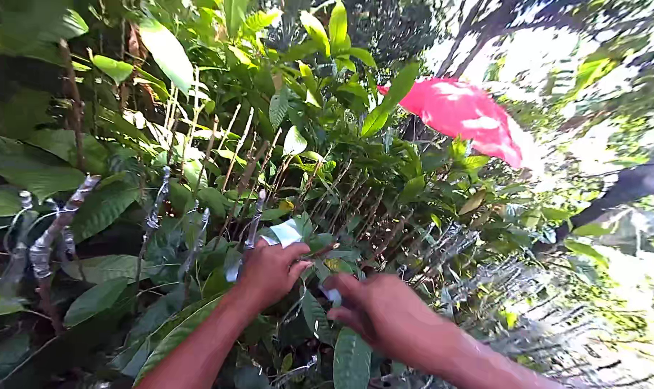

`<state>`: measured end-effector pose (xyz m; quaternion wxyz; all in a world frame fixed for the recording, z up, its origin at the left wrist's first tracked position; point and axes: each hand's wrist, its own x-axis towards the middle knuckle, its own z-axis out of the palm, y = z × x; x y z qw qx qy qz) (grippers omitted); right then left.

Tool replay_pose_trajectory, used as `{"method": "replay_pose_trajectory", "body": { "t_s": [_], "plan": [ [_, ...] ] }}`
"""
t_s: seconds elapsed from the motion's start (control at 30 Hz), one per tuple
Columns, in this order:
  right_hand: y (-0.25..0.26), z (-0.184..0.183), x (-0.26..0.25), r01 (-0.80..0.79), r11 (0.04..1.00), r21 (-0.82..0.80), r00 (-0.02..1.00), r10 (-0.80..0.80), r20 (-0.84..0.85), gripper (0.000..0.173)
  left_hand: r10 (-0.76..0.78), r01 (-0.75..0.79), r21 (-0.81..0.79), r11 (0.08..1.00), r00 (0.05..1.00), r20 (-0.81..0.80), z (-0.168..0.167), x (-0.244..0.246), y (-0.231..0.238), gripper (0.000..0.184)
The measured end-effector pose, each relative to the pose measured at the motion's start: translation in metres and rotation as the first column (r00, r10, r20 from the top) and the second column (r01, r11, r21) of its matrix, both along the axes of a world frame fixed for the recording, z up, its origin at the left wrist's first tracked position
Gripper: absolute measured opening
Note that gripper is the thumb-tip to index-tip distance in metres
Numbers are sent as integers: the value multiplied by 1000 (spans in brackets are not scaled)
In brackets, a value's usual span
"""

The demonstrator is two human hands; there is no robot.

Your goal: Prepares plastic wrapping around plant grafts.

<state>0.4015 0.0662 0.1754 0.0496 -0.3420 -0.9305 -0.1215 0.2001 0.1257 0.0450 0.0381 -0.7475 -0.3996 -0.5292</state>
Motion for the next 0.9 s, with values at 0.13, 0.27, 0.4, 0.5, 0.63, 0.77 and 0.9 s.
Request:
{"method": "replay_pose_trajectory", "body": {
  "t_s": [0.13, 0.27, 0.4, 0.5, 0.63, 0.77, 0.9],
  "plan": [
    [41, 40, 1, 32, 932, -360, 982, -97, -163, 32, -80, 74, -61, 995, 991, -108, 4, 20, -9, 20],
    [22, 11, 0, 103, 987, -120, 993, -110, -52, 33, -20, 16, -101, 995, 999, -41, 16, -1, -6, 26],
    [41, 41, 0, -102, 930, -353, 942, -24, -336, 32, -68, 45, -188, 981, 991, -118, 23, 17, -1, 26],
    [57, 24, 12, 48, 999, 8, 989, -47, -140, 33, -52, 26, -200, 979, 991, -123, 29, 11, 4, 28],
    [36, 28, -2, -26, 941, -338, 903, -123, -412, 27, -82, 69, -136, 988, 993, -90, 29, 19, 4, 25],
    [58, 41, 12, -87, 827, -555, 922, -144, -359, 39, -171, 92, -320, 943, 959, -227, 47, 16, 2, 28],
    [59, 9, 18, -21, 993, 112, 991, 36, -129, 30, -264, 194, -287, 938, 936, -233, 44, 9, 2, 28]
  ]
}}
